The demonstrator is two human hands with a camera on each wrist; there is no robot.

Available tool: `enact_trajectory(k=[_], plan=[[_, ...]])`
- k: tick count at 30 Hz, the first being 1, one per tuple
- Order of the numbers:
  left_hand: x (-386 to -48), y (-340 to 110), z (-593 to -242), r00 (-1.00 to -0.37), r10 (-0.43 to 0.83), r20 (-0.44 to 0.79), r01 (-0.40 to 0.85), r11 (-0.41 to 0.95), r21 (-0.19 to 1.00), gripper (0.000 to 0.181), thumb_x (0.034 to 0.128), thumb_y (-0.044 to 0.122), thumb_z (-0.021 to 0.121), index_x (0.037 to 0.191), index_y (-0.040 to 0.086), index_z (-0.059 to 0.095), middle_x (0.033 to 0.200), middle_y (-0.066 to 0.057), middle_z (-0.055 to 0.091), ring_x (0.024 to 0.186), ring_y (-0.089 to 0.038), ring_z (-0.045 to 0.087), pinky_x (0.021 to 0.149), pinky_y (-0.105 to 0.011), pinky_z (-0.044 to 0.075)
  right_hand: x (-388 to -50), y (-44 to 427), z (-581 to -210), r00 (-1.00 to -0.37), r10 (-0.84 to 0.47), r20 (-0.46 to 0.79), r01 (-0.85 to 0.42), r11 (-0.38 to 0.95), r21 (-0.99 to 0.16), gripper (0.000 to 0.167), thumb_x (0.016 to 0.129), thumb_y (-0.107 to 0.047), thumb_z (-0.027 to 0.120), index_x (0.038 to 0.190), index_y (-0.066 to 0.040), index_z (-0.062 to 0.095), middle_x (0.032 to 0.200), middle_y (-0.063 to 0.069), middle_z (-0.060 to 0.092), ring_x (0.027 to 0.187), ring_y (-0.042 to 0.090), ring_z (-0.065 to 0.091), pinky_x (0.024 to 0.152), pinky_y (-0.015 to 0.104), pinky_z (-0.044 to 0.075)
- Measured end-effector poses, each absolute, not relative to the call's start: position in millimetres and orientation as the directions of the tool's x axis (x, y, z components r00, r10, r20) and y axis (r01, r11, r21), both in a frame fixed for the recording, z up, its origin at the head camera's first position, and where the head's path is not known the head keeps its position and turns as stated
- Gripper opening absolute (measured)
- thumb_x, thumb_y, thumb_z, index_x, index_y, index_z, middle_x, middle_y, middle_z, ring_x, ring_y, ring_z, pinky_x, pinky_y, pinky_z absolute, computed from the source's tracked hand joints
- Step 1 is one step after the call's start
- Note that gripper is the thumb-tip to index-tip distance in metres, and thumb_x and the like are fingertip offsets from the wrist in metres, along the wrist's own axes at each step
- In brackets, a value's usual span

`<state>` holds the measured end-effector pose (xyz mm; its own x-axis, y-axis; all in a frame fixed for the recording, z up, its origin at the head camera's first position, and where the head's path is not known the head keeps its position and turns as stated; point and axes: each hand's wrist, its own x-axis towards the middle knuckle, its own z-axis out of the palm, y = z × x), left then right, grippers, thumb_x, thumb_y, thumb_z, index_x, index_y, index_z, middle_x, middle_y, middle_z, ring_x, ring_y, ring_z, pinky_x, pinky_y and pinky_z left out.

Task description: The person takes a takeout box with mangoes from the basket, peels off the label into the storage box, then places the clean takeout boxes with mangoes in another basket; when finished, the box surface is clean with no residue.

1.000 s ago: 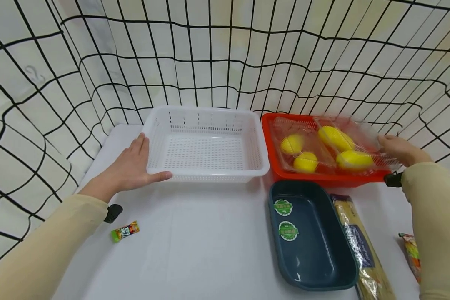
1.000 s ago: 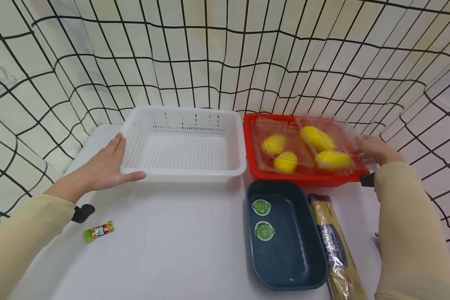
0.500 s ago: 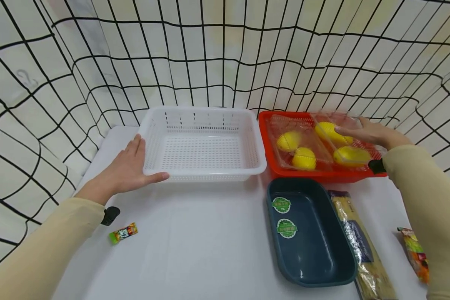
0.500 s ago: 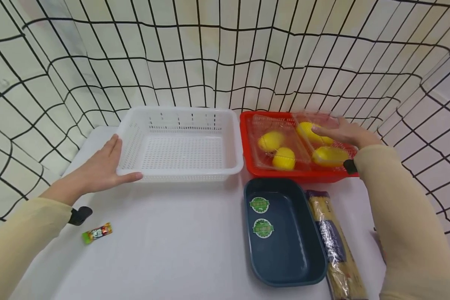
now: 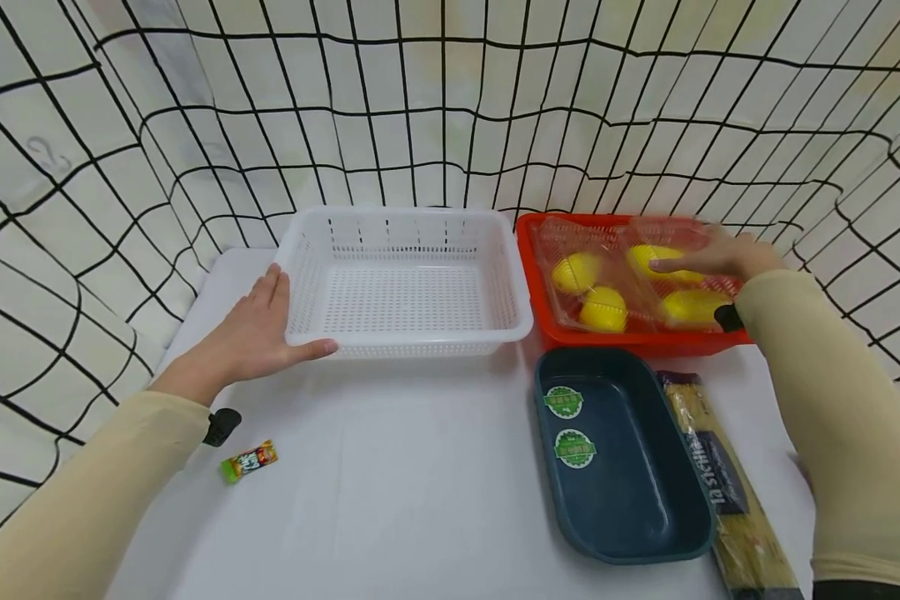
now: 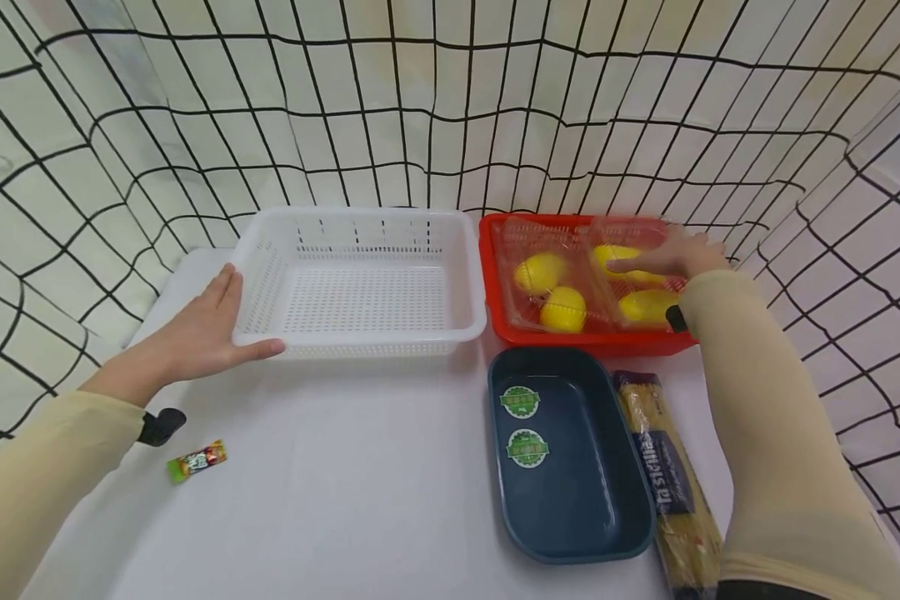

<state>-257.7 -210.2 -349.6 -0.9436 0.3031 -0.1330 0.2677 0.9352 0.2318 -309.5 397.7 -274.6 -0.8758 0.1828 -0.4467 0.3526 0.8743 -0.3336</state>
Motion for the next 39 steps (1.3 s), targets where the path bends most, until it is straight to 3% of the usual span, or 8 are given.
enact_trajectory(k=[5, 13, 24, 33, 39], plan=[[-258.3, -209.5, -351.7, -0.945, 0.300, -0.133, 0.264, 0.936, 0.232, 0.134, 0.0866, 0.075, 0.060, 0.154, -0.018, -0.009, 0.164, -0.039, -0.008, 0.151, -0.059, 0.008, 0.120, -0.071, 0.018, -310.2, 392.2, -275.8, -0.886, 0.209, -0.414, 0.343, 0.897, -0.281, 0.144, 0.075, -0.089, 0.058, 0.158, 0.002, -0.016, 0.158, 0.045, 0.001, 0.136, 0.064, 0.013, 0.110, 0.076, 0.031], [-258.2, -210.5, -349.3, -0.943, 0.306, -0.133, 0.274, 0.938, 0.214, 0.133, 0.0874, 0.075, 0.058, 0.154, -0.019, -0.008, 0.164, -0.039, -0.009, 0.151, -0.059, 0.008, 0.120, -0.071, 0.018, -312.6, 402.2, -276.1, -0.883, 0.134, -0.449, 0.286, 0.914, -0.288, 0.136, 0.082, -0.088, 0.047, 0.156, 0.000, -0.025, 0.157, 0.045, -0.011, 0.140, 0.068, 0.000, 0.112, 0.081, 0.018], [-258.0, -210.3, -348.0, -0.941, 0.307, -0.143, 0.276, 0.939, 0.204, 0.133, 0.0878, 0.075, 0.058, 0.153, -0.020, -0.008, 0.163, -0.040, -0.009, 0.150, -0.060, 0.007, 0.120, -0.071, 0.017, -309.6, 407.6, -276.4, -0.885, 0.128, -0.447, 0.295, 0.897, -0.329, 0.133, 0.084, -0.085, 0.049, 0.155, -0.004, -0.028, 0.157, 0.045, -0.007, 0.141, 0.067, 0.003, 0.112, 0.080, 0.021], [-258.9, -209.6, -347.9, -0.940, 0.309, -0.147, 0.274, 0.937, 0.215, 0.133, 0.0876, 0.074, 0.059, 0.154, -0.020, -0.007, 0.163, -0.041, -0.008, 0.150, -0.062, 0.007, 0.119, -0.073, 0.017, -307.3, 407.4, -273.0, -0.877, 0.143, -0.458, 0.306, 0.901, -0.306, 0.134, 0.084, -0.087, 0.045, 0.154, -0.001, -0.029, 0.156, 0.047, -0.008, 0.140, 0.069, 0.002, 0.112, 0.080, 0.019], [-259.2, -210.2, -347.8, -0.940, 0.307, -0.148, 0.272, 0.938, 0.215, 0.133, 0.0875, 0.075, 0.059, 0.154, -0.019, -0.008, 0.163, -0.041, -0.009, 0.150, -0.062, 0.006, 0.119, -0.073, 0.016, -306.5, 404.1, -269.5, -0.883, 0.097, -0.460, 0.296, 0.875, -0.383, 0.126, 0.089, -0.079, 0.049, 0.156, -0.006, -0.028, 0.159, 0.041, -0.018, 0.143, 0.067, -0.003, 0.113, 0.080, 0.018]])
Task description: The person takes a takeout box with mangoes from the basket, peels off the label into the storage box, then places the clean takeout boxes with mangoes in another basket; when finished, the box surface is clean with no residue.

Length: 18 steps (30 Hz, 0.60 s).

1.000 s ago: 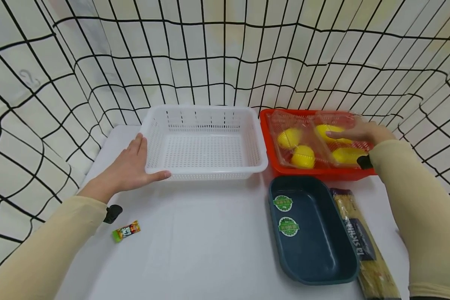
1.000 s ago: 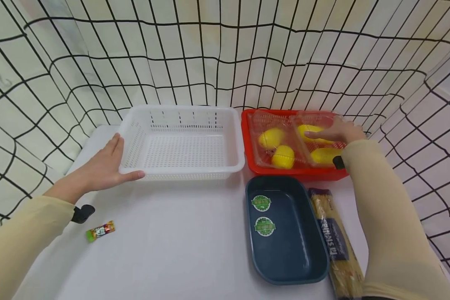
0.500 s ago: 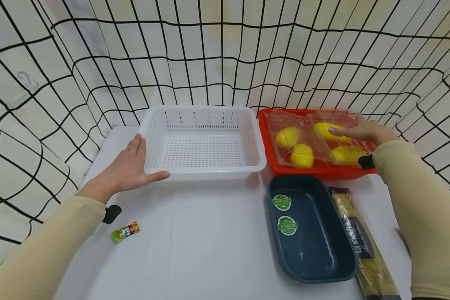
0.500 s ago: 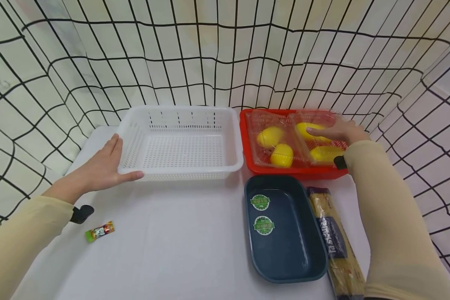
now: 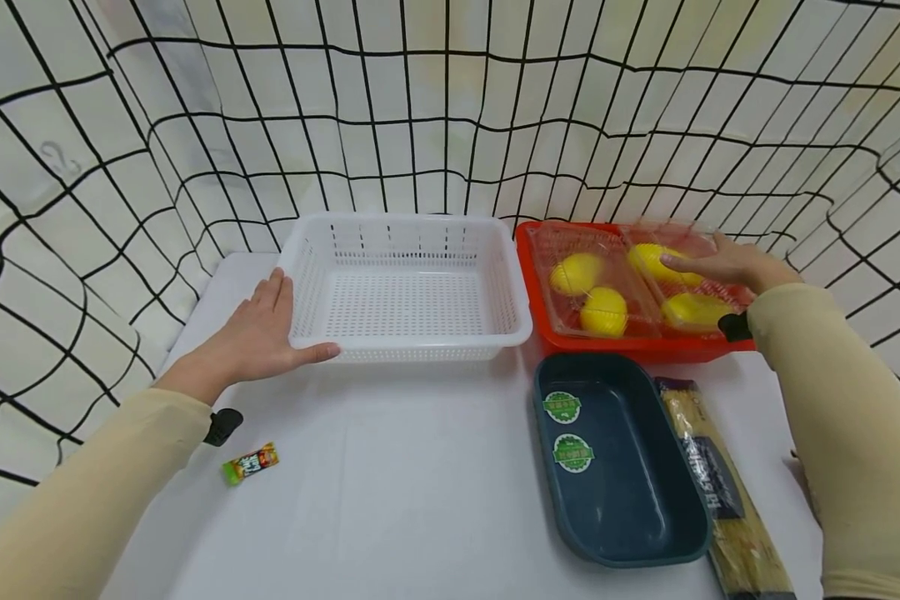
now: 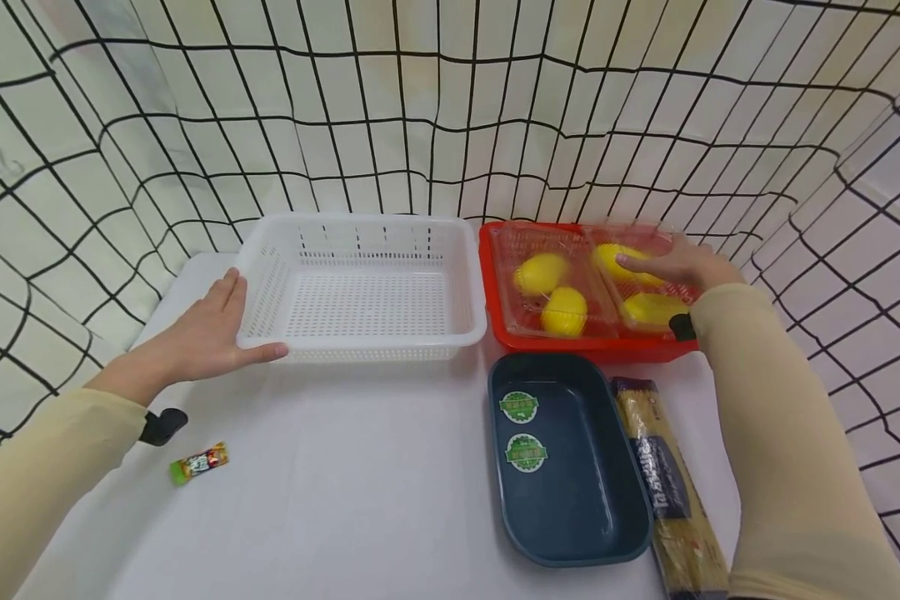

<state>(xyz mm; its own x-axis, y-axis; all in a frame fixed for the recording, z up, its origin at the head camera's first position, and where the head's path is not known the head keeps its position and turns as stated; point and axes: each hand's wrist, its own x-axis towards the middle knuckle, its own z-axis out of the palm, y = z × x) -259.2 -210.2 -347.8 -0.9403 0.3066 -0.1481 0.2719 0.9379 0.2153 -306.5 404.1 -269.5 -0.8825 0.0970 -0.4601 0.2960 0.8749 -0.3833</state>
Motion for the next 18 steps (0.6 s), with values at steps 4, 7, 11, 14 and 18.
enact_trajectory(k=[4, 7, 11, 14, 18], plan=[[-258.7, -210.2, -346.9, -0.939, 0.307, -0.154, 0.271, 0.937, 0.220, 0.133, 0.0874, 0.075, 0.059, 0.154, -0.019, -0.009, 0.163, -0.040, -0.010, 0.150, -0.061, 0.005, 0.119, -0.073, 0.016, -307.9, 405.4, -269.5, -0.882, 0.081, -0.464, 0.301, 0.854, -0.424, 0.123, 0.090, -0.077, 0.051, 0.157, -0.010, -0.028, 0.160, 0.038, -0.020, 0.144, 0.066, -0.005, 0.113, 0.079, 0.020], [-258.0, -210.2, -346.4, -0.938, 0.305, -0.163, 0.266, 0.938, 0.224, 0.134, 0.0874, 0.076, 0.058, 0.153, -0.019, -0.009, 0.164, -0.040, -0.011, 0.150, -0.062, 0.004, 0.119, -0.073, 0.015, -317.9, 417.0, -278.8, -0.880, 0.089, -0.467, 0.316, 0.844, -0.434, 0.127, 0.086, -0.080, 0.054, 0.158, -0.015, -0.028, 0.162, 0.034, -0.025, 0.145, 0.066, -0.009, 0.111, 0.081, 0.019], [-257.9, -210.3, -346.0, -0.937, 0.305, -0.169, 0.265, 0.938, 0.224, 0.133, 0.0877, 0.076, 0.058, 0.153, -0.020, -0.009, 0.163, -0.040, -0.011, 0.150, -0.061, 0.003, 0.120, -0.073, 0.014, -352.9, 458.1, -316.3, -0.892, 0.116, -0.437, 0.321, 0.844, -0.430, 0.133, 0.077, -0.088, 0.056, 0.157, -0.026, -0.031, 0.164, 0.028, -0.028, 0.145, 0.066, -0.010, 0.107, 0.085, 0.018], [-258.5, -210.5, -345.9, -0.936, 0.307, -0.171, 0.266, 0.937, 0.226, 0.133, 0.0880, 0.075, 0.058, 0.153, -0.020, -0.009, 0.163, -0.040, -0.012, 0.150, -0.061, 0.002, 0.120, -0.073, 0.014, -370.0, 479.2, -334.0, -0.900, 0.116, -0.421, 0.309, 0.851, -0.426, 0.135, 0.074, -0.091, 0.056, 0.156, -0.029, -0.031, 0.164, 0.028, -0.026, 0.145, 0.066, -0.009, 0.104, 0.085, 0.020], [-259.7, -210.5, -345.0, -0.935, 0.307, -0.179, 0.263, 0.937, 0.231, 0.133, 0.0879, 0.075, 0.058, 0.153, -0.019, -0.009, 0.163, -0.039, -0.013, 0.151, -0.061, 0.000, 0.119, -0.074, 0.013, -349.2, 457.9, -312.4, -0.889, 0.121, -0.442, 0.328, 0.841, -0.430, 0.133, 0.077, -0.089, 0.055, 0.158, -0.023, -0.029, 0.164, 0.029, -0.025, 0.146, 0.064, -0.012, 0.108, 0.084, 0.019]])
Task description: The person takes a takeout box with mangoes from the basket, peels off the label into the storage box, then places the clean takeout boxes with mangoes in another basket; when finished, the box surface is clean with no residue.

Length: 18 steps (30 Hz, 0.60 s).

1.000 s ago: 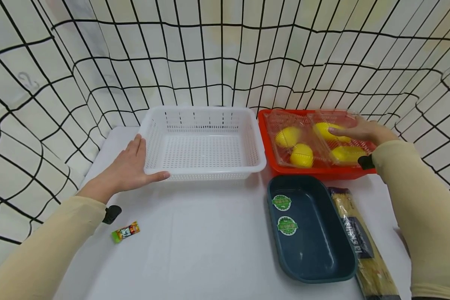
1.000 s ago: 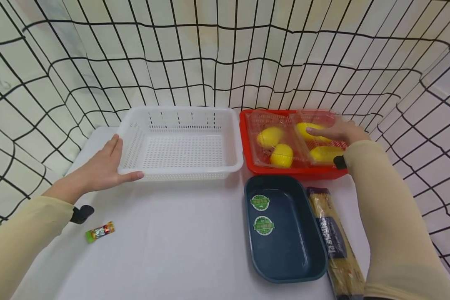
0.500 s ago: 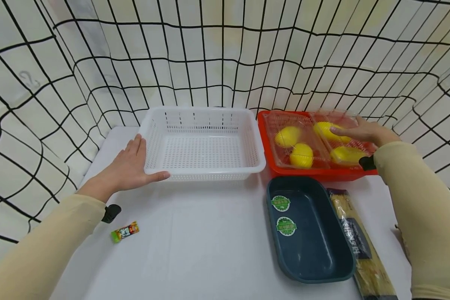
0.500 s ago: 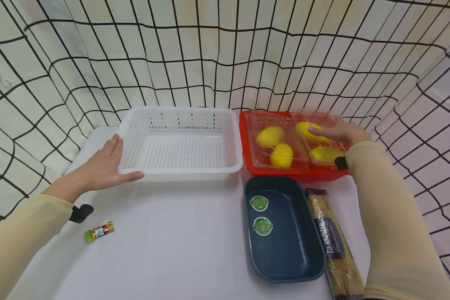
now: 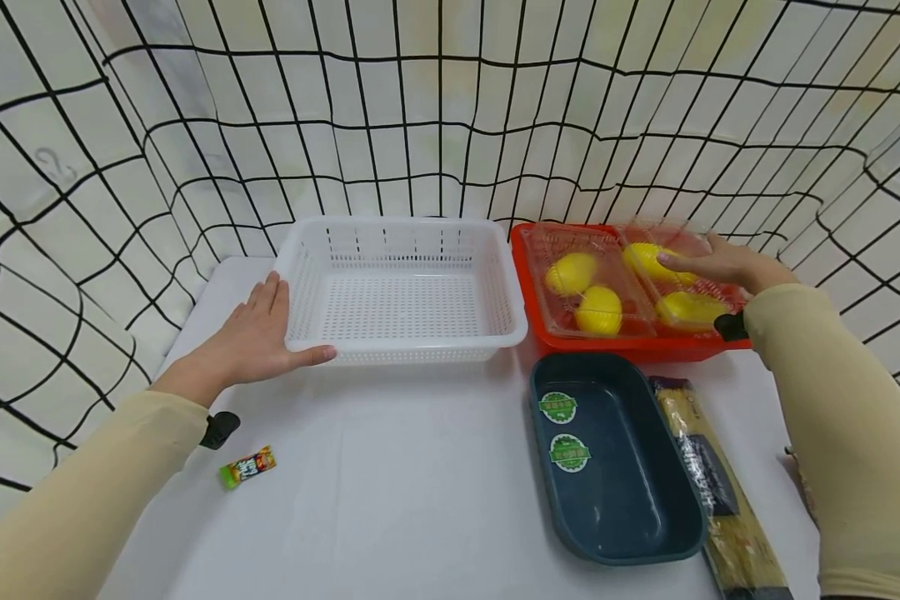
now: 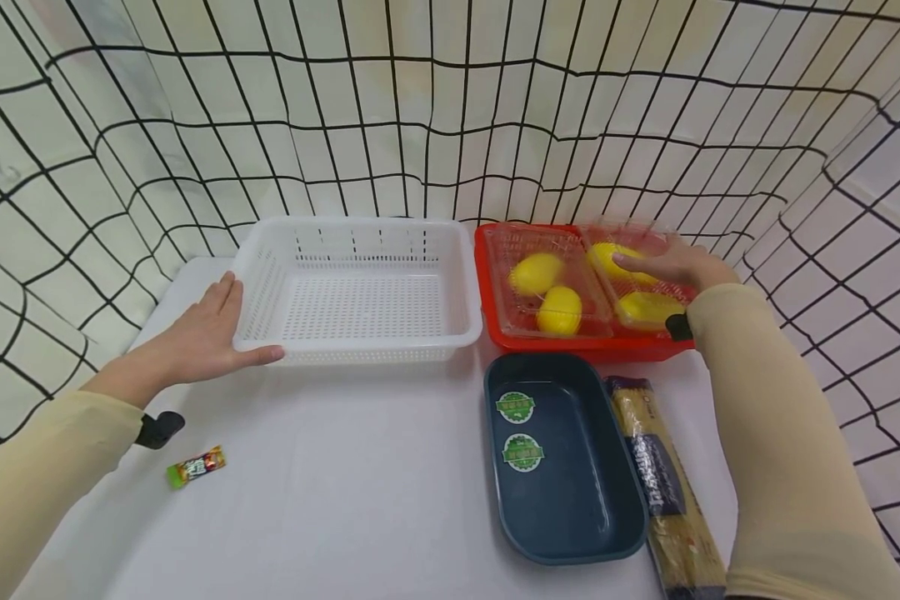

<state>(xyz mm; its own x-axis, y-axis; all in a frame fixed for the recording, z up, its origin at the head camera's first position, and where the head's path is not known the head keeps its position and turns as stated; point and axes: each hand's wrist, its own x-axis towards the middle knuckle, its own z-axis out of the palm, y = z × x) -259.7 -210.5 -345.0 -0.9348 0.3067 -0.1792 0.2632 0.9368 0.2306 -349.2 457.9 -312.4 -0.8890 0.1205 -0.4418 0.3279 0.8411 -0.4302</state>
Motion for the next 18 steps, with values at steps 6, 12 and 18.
enact_trajectory(k=[6, 12, 18], plan=[[-262.4, -210.4, -343.1, -0.934, 0.303, -0.187, 0.260, 0.939, 0.225, 0.133, 0.0875, 0.076, 0.058, 0.153, -0.019, -0.009, 0.164, -0.039, -0.013, 0.151, -0.061, -0.001, 0.119, -0.075, 0.011, -306.7, 412.8, -268.8, -0.881, 0.093, -0.463, 0.310, 0.854, -0.417, 0.130, 0.084, -0.085, 0.050, 0.156, -0.010, -0.028, 0.160, 0.036, -0.025, 0.144, 0.067, -0.013, 0.111, 0.082, 0.015], [-263.1, -210.9, -341.5, -0.931, 0.305, -0.199, 0.261, 0.940, 0.219, 0.133, 0.0874, 0.075, 0.058, 0.153, -0.020, -0.008, 0.163, -0.040, -0.012, 0.150, -0.061, -0.002, 0.119, -0.075, 0.011, -299.8, 405.1, -262.5, -0.884, 0.123, -0.452, 0.309, 0.878, -0.365, 0.126, 0.088, -0.082, 0.046, 0.157, -0.004, -0.023, 0.160, 0.041, -0.014, 0.144, 0.067, -0.005, 0.111, 0.082, 0.016], [-265.7, -211.3, -339.1, -0.927, 0.304, -0.220, 0.259, 0.942, 0.212, 0.132, 0.0877, 0.074, 0.058, 0.153, -0.021, -0.007, 0.163, -0.041, -0.009, 0.151, -0.061, -0.001, 0.119, -0.075, 0.011, -302.1, 404.3, -264.4, -0.891, 0.118, -0.439, 0.296, 0.884, -0.362, 0.127, 0.087, -0.084, 0.046, 0.157, -0.004, -0.024, 0.160, 0.041, -0.014, 0.144, 0.067, -0.005, 0.111, 0.082, 0.016]])
